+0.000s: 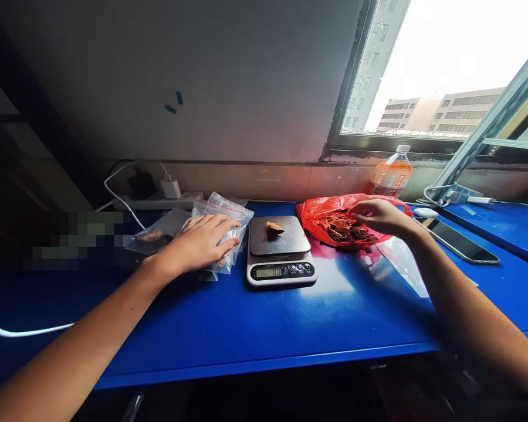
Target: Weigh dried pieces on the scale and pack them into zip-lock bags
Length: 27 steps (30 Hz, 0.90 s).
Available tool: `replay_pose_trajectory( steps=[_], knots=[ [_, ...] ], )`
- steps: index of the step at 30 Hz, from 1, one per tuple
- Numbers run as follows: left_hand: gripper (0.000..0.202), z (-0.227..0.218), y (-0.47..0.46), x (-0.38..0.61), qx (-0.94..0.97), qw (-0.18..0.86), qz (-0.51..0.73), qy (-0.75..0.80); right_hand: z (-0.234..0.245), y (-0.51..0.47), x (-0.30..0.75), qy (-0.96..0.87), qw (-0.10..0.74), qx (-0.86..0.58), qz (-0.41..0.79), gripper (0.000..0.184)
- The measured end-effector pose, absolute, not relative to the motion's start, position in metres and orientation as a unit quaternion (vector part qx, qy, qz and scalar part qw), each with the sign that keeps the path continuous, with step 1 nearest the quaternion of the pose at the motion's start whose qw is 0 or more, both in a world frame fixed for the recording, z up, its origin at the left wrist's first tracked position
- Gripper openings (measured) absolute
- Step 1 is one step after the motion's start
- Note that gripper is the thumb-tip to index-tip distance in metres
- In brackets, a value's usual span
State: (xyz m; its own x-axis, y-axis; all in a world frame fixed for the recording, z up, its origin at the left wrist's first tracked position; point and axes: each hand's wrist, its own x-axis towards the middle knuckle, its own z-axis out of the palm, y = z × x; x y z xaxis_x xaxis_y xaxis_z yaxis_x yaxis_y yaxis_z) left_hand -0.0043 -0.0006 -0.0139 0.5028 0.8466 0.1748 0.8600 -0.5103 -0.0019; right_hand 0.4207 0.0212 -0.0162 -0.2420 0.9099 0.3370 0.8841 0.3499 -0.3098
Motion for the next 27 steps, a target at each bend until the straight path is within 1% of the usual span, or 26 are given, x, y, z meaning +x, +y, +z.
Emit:
replay_pose_trajectory(
  steps=[3, 5, 7, 10, 16, 19, 23, 25, 27],
  knots=[
    [0.049, -0.014, 0.0, -0.005, -0.866, 0.048, -0.071, -0.492, -0.032, 0.032, 0.418, -0.807, 0.198, -0.555, 0.035, 0.027],
    [0.049, -0.014, 0.0, -0.005, -0.867, 0.051, -0.067, -0.492, -0.039, 0.036, 0.413, -0.82, 0.184, -0.539, 0.049, 0.032],
    [0.049, -0.014, -0.001, -0.004, -0.867, 0.05, -0.064, -0.492, -0.044, 0.039, 0.409, -0.823, 0.175, -0.537, 0.06, 0.031],
    [0.05, -0.013, -0.003, -0.004, -0.866, 0.046, -0.062, -0.494, -0.049, 0.042, 0.408, -0.811, 0.179, -0.556, 0.042, 0.026],
    [0.05, -0.012, -0.003, -0.005, -0.869, 0.044, -0.059, -0.49, -0.048, 0.042, 0.409, -0.806, 0.191, -0.559, 0.02, 0.022],
    [0.048, -0.011, -0.004, -0.005, -0.866, 0.049, -0.061, -0.494, -0.042, 0.038, 0.409, -0.804, 0.247, -0.541, -0.003, 0.023],
    [0.044, -0.011, -0.005, -0.004, -0.836, 0.129, -0.116, -0.521, -0.025, 0.027, 0.404, -0.782, 0.333, -0.524, -0.057, 0.027],
    [0.042, -0.01, -0.006, -0.003, -0.82, 0.165, -0.15, -0.528, -0.017, 0.021, 0.398, -0.76, 0.362, -0.532, -0.09, 0.026],
    [0.04, -0.01, -0.009, 0.0, -0.814, 0.179, -0.179, -0.523, -0.013, 0.018, 0.391, -0.74, 0.378, -0.545, -0.113, 0.025]
  ],
)
